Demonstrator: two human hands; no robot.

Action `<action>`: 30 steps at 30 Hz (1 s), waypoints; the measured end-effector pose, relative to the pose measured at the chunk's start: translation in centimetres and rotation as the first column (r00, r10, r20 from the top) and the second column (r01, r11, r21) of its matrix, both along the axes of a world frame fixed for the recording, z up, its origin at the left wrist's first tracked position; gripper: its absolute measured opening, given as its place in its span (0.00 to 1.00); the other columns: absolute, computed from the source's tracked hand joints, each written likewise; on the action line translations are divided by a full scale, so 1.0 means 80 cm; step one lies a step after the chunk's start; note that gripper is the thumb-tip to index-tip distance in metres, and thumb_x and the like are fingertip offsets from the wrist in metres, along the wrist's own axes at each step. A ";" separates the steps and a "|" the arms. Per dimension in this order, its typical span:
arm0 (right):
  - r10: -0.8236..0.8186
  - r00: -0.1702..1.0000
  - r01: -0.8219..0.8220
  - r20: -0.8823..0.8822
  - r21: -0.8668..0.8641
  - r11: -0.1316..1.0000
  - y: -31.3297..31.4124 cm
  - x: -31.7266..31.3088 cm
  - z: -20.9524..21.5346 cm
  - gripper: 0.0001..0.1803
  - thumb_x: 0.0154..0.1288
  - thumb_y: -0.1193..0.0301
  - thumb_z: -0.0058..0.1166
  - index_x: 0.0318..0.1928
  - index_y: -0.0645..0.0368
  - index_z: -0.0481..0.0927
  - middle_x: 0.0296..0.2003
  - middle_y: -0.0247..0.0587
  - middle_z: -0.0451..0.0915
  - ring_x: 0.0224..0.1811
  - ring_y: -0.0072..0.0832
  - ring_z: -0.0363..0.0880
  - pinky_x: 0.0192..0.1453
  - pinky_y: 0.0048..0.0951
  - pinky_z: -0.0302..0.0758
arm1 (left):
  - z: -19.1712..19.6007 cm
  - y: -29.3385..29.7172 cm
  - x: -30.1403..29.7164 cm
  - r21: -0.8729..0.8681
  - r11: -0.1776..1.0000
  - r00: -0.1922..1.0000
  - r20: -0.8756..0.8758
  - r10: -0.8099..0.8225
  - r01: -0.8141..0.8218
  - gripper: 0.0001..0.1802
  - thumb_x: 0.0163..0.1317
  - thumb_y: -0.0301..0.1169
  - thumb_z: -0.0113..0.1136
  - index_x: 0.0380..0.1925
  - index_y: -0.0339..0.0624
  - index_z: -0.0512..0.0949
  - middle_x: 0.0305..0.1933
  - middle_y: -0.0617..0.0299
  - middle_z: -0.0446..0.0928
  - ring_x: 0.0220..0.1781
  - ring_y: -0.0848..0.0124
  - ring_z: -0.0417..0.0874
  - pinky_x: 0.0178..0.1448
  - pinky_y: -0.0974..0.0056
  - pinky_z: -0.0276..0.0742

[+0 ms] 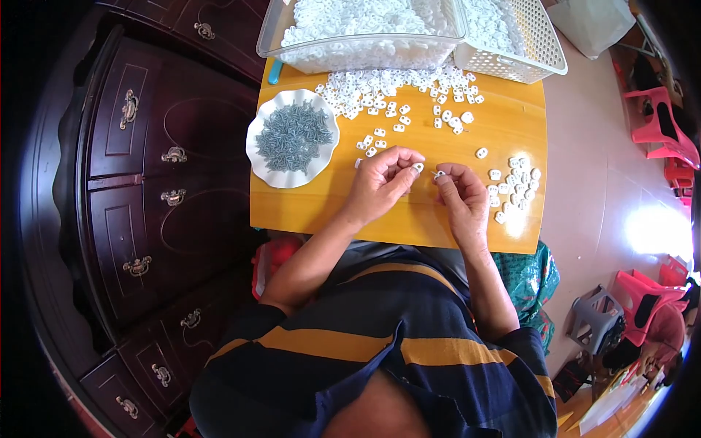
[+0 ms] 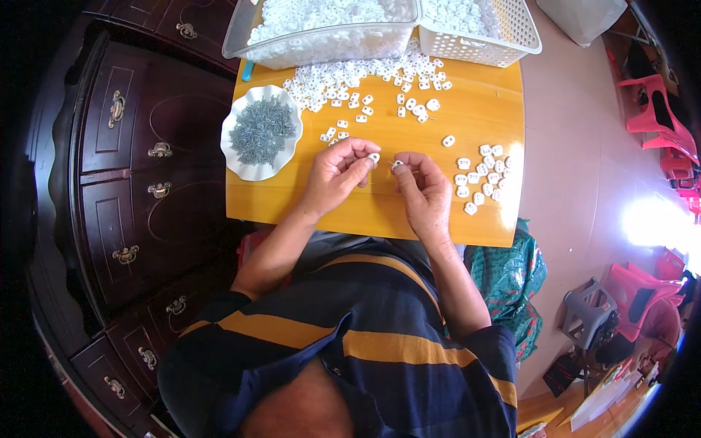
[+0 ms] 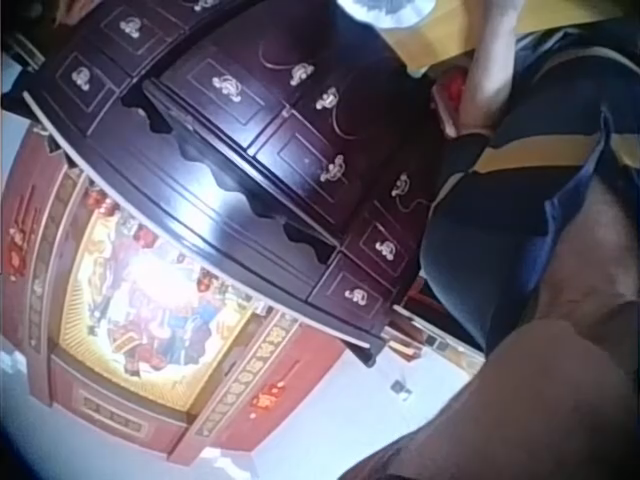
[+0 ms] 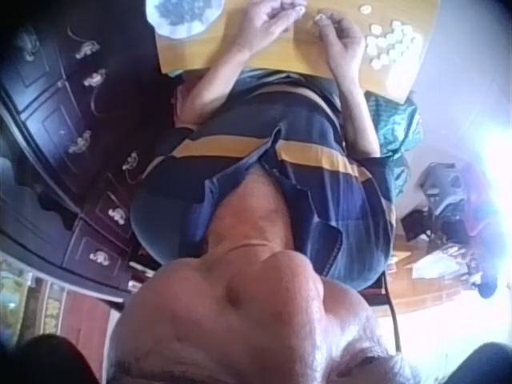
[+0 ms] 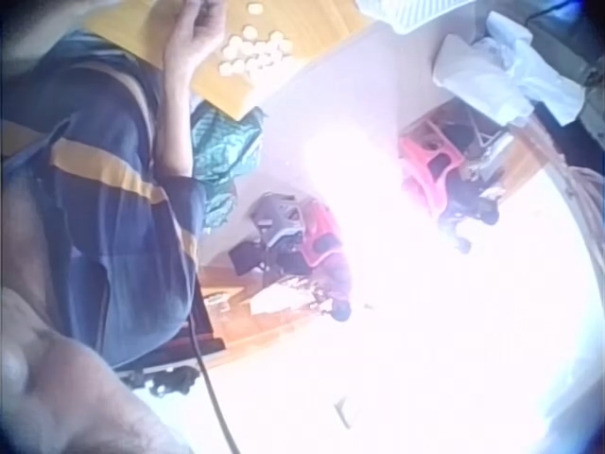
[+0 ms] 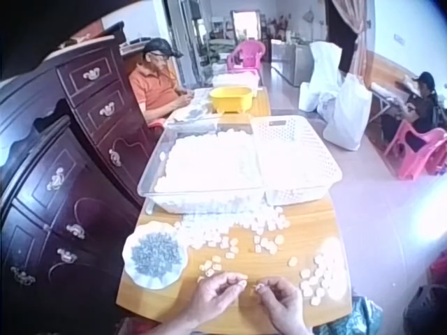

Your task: Manually assembling small white plastic components by inserting tiny metal pins into them.

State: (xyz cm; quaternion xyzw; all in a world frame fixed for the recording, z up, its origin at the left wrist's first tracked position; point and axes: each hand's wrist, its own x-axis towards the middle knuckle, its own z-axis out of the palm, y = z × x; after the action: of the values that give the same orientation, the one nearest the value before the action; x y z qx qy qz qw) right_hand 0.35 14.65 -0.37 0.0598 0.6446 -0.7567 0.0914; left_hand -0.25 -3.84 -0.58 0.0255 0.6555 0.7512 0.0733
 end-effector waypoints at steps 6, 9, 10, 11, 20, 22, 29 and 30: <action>-0.003 1.000 0.003 0.017 0.018 1.000 -0.001 0.000 0.003 0.09 0.75 0.76 0.59 0.51 0.65 0.83 0.38 0.32 0.85 0.38 0.14 0.80 0.42 0.19 0.78 | -0.001 0.002 0.000 0.015 0.999 0.999 0.023 0.029 -0.029 0.09 0.72 0.19 0.59 0.50 0.36 0.77 0.35 0.69 0.78 0.29 0.86 0.75 0.33 0.76 0.74; 0.025 0.999 -0.026 0.025 0.042 0.999 0.002 -0.001 0.001 0.08 0.75 0.76 0.59 0.51 0.65 0.83 0.37 0.31 0.85 0.38 0.14 0.80 0.43 0.18 0.77 | -0.004 0.001 0.001 0.024 1.000 0.999 0.037 0.000 -0.001 0.10 0.72 0.19 0.59 0.51 0.36 0.77 0.35 0.69 0.78 0.29 0.86 0.75 0.33 0.76 0.74; 0.024 1.000 -0.024 0.015 0.051 0.998 0.002 0.000 -0.001 0.08 0.75 0.76 0.59 0.50 0.65 0.84 0.37 0.30 0.85 0.38 0.13 0.79 0.43 0.18 0.77 | -0.004 0.000 0.002 0.032 0.999 0.999 0.044 -0.010 0.008 0.10 0.71 0.19 0.60 0.51 0.36 0.77 0.35 0.69 0.78 0.30 0.86 0.75 0.34 0.76 0.74; 0.021 1.000 -0.021 0.005 0.060 0.998 0.002 0.000 -0.002 0.08 0.74 0.76 0.59 0.50 0.66 0.84 0.36 0.30 0.85 0.38 0.13 0.79 0.43 0.18 0.76 | -0.005 0.000 0.002 0.040 0.999 0.999 0.050 -0.021 0.019 0.10 0.71 0.19 0.60 0.51 0.36 0.77 0.36 0.69 0.78 0.30 0.86 0.76 0.34 0.76 0.74; 0.019 1.000 -0.017 -0.014 0.086 0.996 -0.002 -0.002 0.001 0.08 0.73 0.77 0.61 0.49 0.66 0.84 0.33 0.27 0.83 0.34 0.11 0.76 0.41 0.17 0.74 | -0.006 -0.002 -0.001 -0.073 0.997 1.000 0.002 -0.023 0.024 0.11 0.69 0.19 0.64 0.50 0.36 0.80 0.37 0.68 0.81 0.36 0.84 0.81 0.40 0.74 0.79; 0.025 0.999 -0.023 -0.023 0.090 0.996 -0.003 -0.001 -0.002 0.08 0.73 0.77 0.61 0.49 0.66 0.84 0.33 0.26 0.83 0.34 0.11 0.75 0.41 0.17 0.74 | -0.007 -0.003 -0.001 -0.074 0.997 0.999 -0.010 -0.030 0.030 0.12 0.70 0.20 0.64 0.52 0.36 0.80 0.38 0.69 0.81 0.36 0.85 0.80 0.41 0.75 0.78; 0.036 0.998 -0.031 -0.048 0.096 0.995 -0.003 0.000 -0.009 0.08 0.73 0.76 0.62 0.48 0.65 0.85 0.33 0.25 0.83 0.33 0.10 0.74 0.40 0.16 0.74 | -0.003 -0.002 -0.001 -0.085 0.994 0.998 -0.007 -0.066 0.065 0.13 0.70 0.19 0.64 0.53 0.36 0.80 0.40 0.70 0.81 0.37 0.86 0.79 0.43 0.77 0.77; 0.035 0.998 -0.030 -0.055 0.093 0.995 -0.002 -0.001 -0.009 0.08 0.73 0.76 0.62 0.48 0.65 0.85 0.33 0.25 0.83 0.33 0.10 0.74 0.40 0.16 0.74 | -0.002 -0.001 -0.002 -0.082 0.994 0.998 -0.007 -0.070 0.069 0.13 0.70 0.19 0.64 0.53 0.36 0.80 0.40 0.69 0.82 0.38 0.86 0.80 0.43 0.77 0.78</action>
State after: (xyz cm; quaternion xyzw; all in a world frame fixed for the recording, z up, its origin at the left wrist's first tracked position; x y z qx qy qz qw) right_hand 0.31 14.47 -1.13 0.0318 0.6819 -0.7260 0.0826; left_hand -0.38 -3.94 -0.77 0.0490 0.6847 0.7206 0.0971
